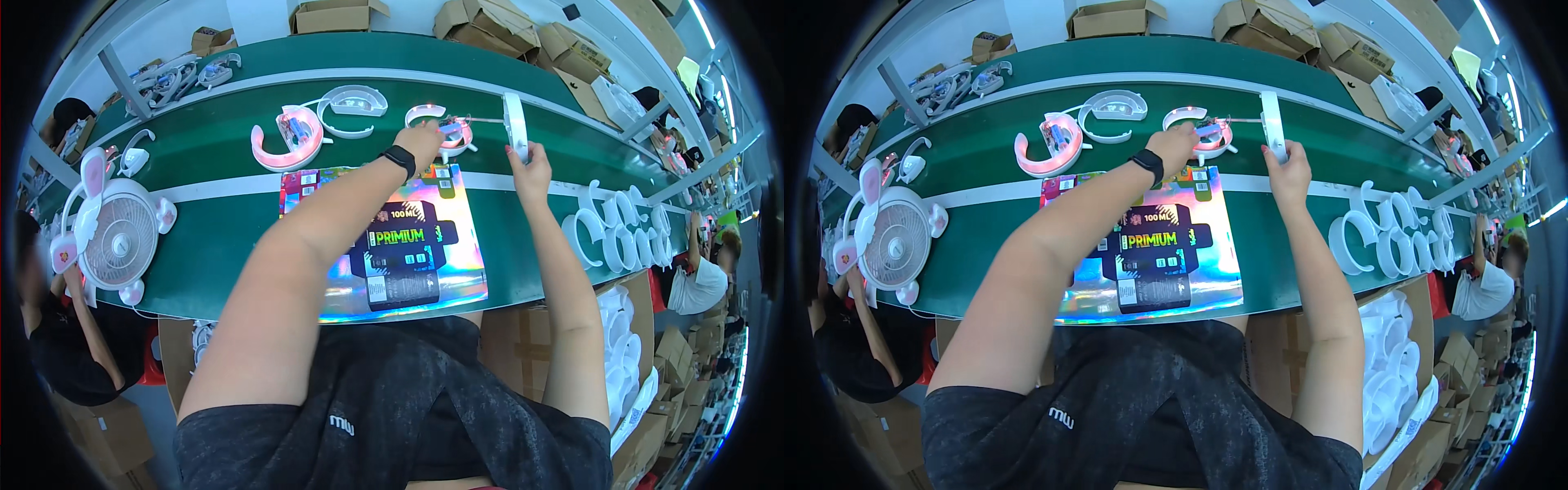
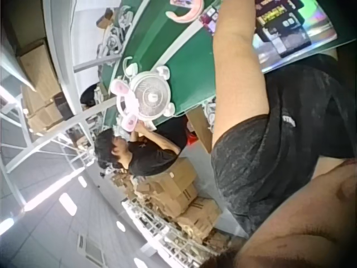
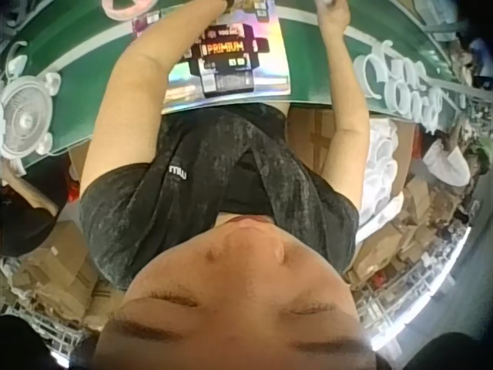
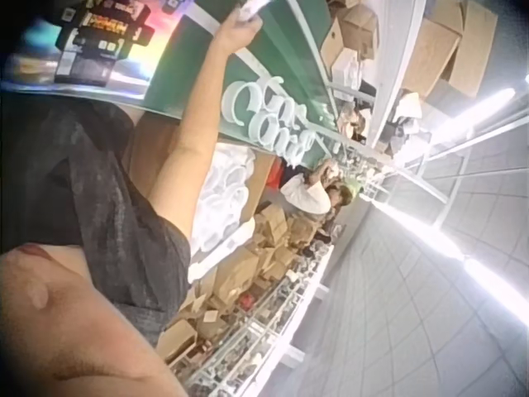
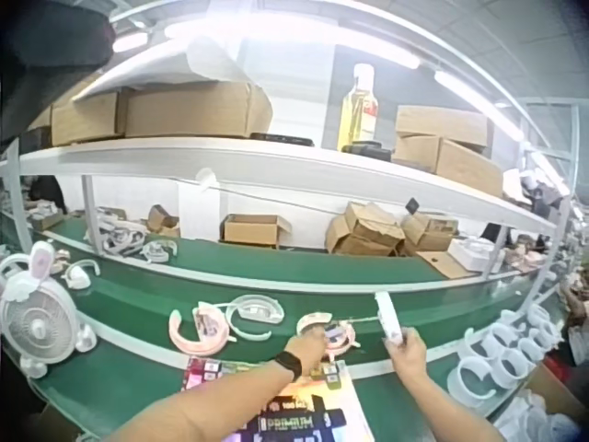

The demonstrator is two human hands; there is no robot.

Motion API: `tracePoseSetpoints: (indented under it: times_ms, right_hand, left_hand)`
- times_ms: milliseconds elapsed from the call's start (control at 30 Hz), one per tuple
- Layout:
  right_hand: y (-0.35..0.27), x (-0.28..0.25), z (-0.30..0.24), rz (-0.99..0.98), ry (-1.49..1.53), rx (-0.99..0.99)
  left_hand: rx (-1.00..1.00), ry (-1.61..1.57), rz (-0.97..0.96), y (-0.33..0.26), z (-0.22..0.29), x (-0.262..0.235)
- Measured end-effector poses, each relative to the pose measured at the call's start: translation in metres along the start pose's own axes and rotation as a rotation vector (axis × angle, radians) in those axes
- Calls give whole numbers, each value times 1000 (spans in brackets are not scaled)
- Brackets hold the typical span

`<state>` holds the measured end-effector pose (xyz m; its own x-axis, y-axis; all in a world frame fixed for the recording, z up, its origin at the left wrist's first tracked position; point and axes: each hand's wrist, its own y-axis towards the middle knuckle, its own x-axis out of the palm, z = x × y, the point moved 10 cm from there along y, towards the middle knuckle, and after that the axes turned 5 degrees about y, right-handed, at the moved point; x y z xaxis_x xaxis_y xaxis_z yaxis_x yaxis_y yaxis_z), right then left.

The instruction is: Assembling circular LED lighting fixtures by snapping plastic components together and managing internal wiring.

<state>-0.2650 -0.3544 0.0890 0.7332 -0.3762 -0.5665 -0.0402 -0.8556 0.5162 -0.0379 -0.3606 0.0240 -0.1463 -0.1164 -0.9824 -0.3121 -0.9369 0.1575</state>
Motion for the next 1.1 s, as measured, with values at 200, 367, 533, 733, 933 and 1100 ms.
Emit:
tracePoseSetpoints:
  times_ms: [200, 367, 533, 733, 933, 1100]
  right_hand:
    - [-45, -65, -30, -7, 621, -24]
    - [-96, -18, 5, -479, 604, 461]
    - [-105, 9, -12, -426, -11, 18]
    - [-198, 28, -138, -595, 284, -265]
    - [-237, 64, -141, -610, 367, -56]
    - [-246, 62, -132, -526, 502, 51]
  left_hand:
    - [311, 1, 360, -171, 47, -129]
    - [233, -84, 149, -290, 22, -117]
    - [218, -108, -18, -327, 21, -70]
    - [67, -280, 168, -285, 38, -93]
    - [61, -81, 118, -248, 69, -51]
    - [-31, -661, 270, -257, 44, -62]
